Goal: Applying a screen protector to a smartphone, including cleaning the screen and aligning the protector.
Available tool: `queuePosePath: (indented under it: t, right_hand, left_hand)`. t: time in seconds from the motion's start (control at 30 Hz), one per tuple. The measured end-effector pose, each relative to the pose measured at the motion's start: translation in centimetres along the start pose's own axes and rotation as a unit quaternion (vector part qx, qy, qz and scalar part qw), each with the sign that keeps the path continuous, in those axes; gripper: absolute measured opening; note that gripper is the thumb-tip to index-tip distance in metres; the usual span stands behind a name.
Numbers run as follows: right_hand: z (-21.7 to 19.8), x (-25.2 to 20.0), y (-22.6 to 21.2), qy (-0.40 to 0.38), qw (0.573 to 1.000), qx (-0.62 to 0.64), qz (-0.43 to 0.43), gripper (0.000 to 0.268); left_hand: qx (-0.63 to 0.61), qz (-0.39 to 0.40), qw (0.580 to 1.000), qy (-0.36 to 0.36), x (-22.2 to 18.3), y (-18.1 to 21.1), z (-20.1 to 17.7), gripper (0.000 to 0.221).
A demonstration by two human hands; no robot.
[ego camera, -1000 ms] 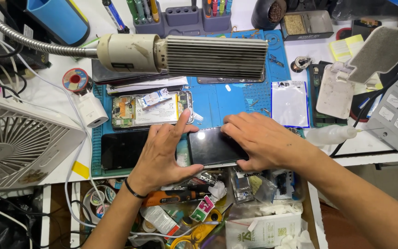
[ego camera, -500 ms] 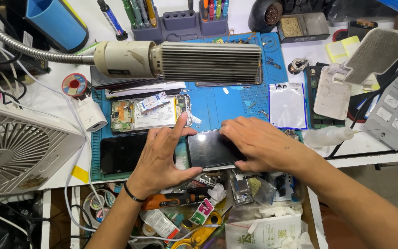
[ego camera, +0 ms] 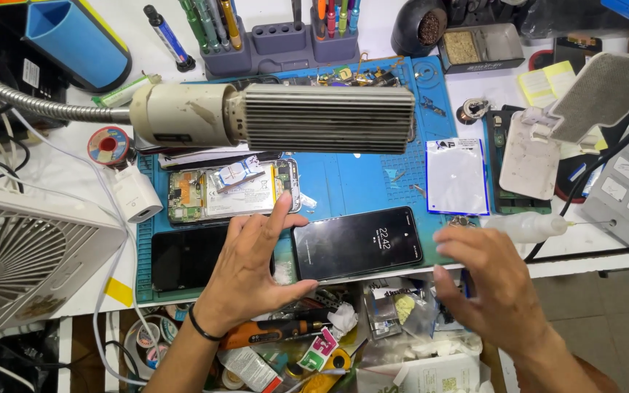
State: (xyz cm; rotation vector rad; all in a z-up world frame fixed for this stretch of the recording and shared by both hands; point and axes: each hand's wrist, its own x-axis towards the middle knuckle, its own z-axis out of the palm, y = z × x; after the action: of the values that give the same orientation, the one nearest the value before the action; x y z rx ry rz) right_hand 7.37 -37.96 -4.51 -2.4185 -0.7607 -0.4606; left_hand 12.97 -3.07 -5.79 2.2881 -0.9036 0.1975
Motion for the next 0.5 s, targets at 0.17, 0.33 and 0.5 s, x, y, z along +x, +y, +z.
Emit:
queuePosePath:
  t: [0.17,0.33,0.5]
  right_hand:
    - [3.1,-4.3,-0.1,0.007,0.998,-0.001,0.063,0.024]
    - [3.9,-3.9,-0.3,-0.019,0.996,-0.009,0.089,0.036]
    - [4.3,-3.7,0.1,-0.027,0.994,-0.021,0.106,0.04]
  left_hand:
    - [-0.001,-0.003,1.0,0.0,0.3,-0.4,0.3,0.138]
    - [0.003,-0.017,1.0,-0.005,0.4,-0.7,0.7,0.138]
    - [-0.007,-0.021,1.0,-0.008,0.8,-1.1,0.9,0.136]
